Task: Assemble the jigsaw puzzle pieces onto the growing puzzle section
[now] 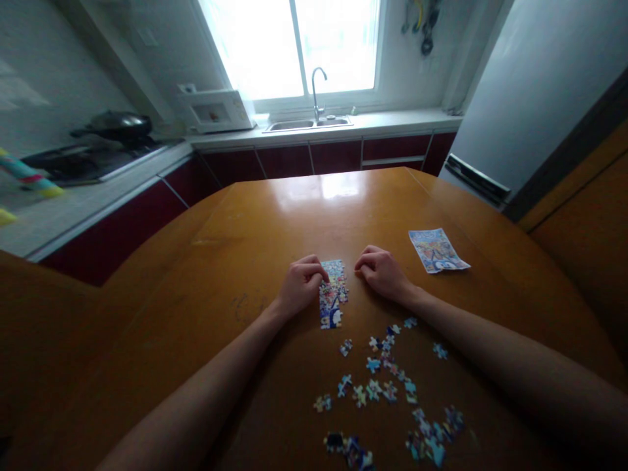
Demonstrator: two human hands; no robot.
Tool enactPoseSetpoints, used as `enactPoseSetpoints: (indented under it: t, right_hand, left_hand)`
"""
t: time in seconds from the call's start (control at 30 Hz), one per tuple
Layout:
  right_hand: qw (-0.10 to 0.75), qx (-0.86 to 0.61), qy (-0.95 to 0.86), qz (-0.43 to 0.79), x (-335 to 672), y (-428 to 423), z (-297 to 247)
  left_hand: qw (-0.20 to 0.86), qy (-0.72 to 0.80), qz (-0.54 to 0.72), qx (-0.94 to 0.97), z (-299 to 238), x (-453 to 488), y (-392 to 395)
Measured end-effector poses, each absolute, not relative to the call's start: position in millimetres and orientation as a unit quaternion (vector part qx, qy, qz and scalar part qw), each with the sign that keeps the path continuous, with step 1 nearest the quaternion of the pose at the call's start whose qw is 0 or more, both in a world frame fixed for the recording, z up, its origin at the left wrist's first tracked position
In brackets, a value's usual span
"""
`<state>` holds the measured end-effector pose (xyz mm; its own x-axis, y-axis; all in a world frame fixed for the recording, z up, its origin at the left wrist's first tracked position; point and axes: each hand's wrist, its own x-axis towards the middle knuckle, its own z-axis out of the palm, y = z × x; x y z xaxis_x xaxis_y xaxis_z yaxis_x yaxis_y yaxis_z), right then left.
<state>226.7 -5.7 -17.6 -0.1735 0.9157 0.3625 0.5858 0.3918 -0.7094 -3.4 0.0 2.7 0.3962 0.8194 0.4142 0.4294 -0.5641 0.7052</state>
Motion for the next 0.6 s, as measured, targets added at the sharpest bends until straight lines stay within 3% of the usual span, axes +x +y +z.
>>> enactPoseSetpoints:
  t: [0.6]
  right_hand:
    - [0.388,-0.512,-0.737,0.210,227.5,-4.8,-19.4]
  left_hand:
    - [0.282,0.352,0.363,0.815,1.6,-4.3,-0.9]
